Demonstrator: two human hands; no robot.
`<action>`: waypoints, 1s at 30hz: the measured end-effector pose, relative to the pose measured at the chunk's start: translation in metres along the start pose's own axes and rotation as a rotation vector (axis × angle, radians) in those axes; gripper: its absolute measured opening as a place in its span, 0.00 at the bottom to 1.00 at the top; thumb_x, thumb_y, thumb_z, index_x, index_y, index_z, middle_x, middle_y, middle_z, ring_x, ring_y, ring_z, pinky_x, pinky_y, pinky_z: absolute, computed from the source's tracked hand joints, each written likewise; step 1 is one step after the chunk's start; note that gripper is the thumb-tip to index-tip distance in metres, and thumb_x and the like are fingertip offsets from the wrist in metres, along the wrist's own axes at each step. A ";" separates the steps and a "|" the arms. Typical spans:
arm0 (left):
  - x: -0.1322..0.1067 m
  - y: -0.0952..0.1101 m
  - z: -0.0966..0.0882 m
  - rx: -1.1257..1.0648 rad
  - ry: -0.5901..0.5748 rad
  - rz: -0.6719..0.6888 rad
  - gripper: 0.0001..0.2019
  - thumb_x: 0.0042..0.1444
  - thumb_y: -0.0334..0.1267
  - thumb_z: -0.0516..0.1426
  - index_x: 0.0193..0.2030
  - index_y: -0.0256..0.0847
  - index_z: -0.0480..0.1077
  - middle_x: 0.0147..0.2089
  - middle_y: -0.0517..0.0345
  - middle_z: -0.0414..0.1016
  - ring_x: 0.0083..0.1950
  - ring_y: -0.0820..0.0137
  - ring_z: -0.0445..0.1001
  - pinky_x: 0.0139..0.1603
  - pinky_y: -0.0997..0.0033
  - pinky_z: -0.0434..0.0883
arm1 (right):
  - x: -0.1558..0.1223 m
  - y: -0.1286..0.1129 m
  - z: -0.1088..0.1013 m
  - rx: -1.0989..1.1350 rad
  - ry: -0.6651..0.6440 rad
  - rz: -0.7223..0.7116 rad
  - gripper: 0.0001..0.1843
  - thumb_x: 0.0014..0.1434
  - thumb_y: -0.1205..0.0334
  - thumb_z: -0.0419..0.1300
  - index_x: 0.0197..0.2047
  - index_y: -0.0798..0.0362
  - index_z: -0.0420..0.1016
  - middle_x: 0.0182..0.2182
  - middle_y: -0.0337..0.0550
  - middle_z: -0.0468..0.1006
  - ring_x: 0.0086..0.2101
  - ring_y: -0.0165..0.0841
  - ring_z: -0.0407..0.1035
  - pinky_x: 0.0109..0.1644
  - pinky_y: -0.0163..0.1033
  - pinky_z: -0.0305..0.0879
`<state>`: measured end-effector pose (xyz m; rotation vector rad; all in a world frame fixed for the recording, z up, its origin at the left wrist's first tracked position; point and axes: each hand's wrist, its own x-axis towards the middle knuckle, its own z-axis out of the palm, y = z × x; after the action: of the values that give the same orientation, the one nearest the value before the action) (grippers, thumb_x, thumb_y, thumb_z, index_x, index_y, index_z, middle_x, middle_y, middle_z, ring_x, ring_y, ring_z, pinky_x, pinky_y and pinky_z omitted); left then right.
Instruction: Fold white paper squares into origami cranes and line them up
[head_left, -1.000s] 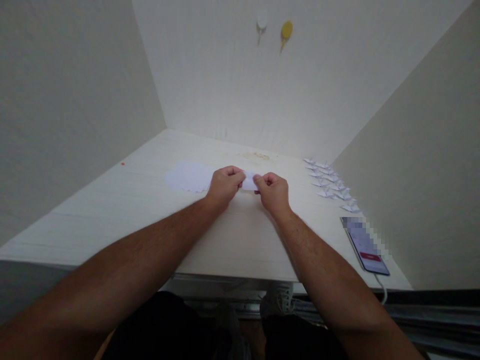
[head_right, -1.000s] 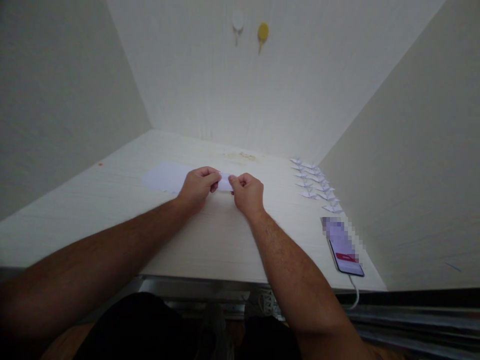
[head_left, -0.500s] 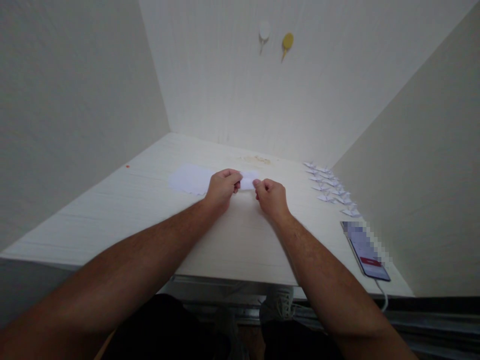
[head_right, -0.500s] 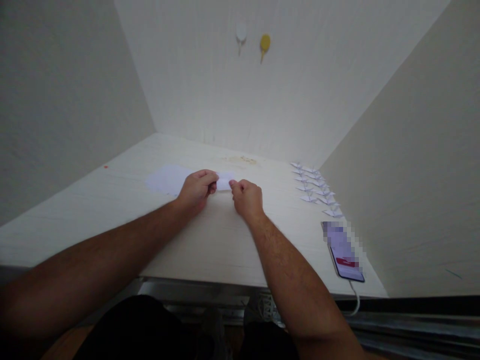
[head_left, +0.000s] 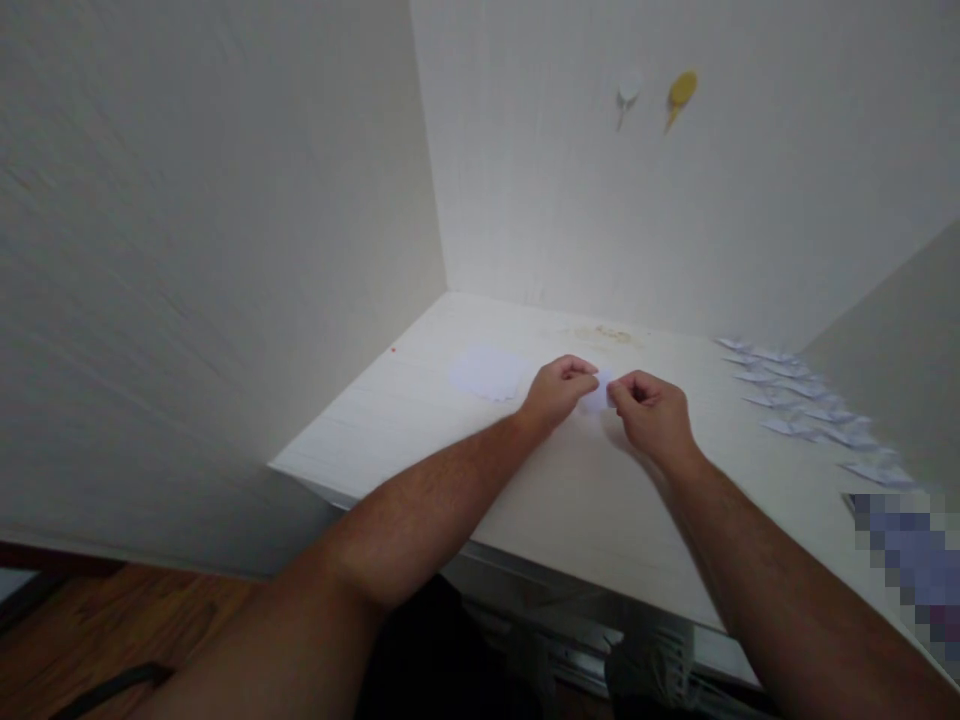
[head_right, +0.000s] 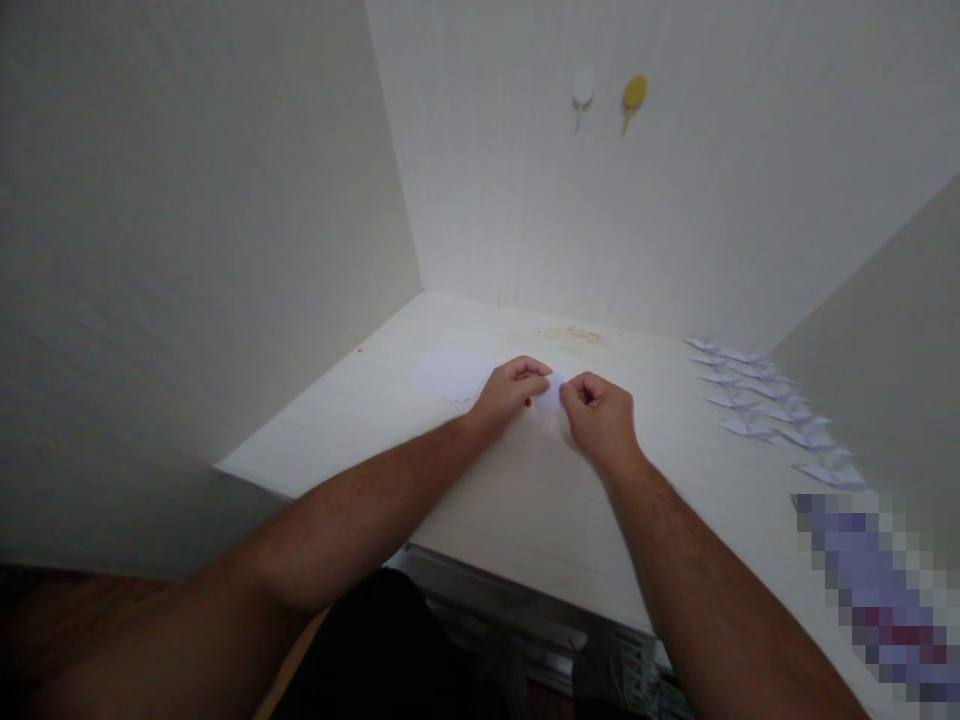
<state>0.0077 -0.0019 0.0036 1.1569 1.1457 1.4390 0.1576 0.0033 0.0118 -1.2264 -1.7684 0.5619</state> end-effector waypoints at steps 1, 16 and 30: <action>-0.001 0.001 0.000 0.001 -0.035 0.026 0.06 0.43 0.32 0.62 0.31 0.37 0.73 0.27 0.61 0.73 0.28 0.76 0.68 0.32 0.73 0.64 | -0.001 -0.001 0.001 -0.017 -0.035 -0.020 0.14 0.54 0.54 0.58 0.23 0.54 0.71 0.17 0.35 0.66 0.20 0.27 0.57 0.26 0.35 0.52; 0.002 -0.009 -0.001 0.232 -0.004 0.086 0.04 0.47 0.32 0.62 0.24 0.37 0.73 0.27 0.55 0.76 0.29 0.72 0.72 0.34 0.70 0.68 | -0.005 -0.006 0.004 -0.406 -0.140 -0.168 0.18 0.58 0.55 0.53 0.18 0.51 0.64 0.15 0.37 0.65 0.19 0.28 0.54 0.27 0.38 0.44; 0.004 0.001 -0.006 0.148 0.029 0.067 0.02 0.45 0.32 0.62 0.24 0.37 0.74 0.26 0.57 0.77 0.29 0.73 0.72 0.34 0.72 0.67 | -0.003 -0.004 0.002 -0.267 -0.068 -0.033 0.24 0.56 0.43 0.59 0.19 0.51 0.64 0.16 0.35 0.64 0.20 0.27 0.56 0.27 0.36 0.47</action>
<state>0.0013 0.0016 0.0049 1.2915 1.2615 1.4454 0.1542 -0.0003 0.0124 -1.3686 -1.9650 0.3596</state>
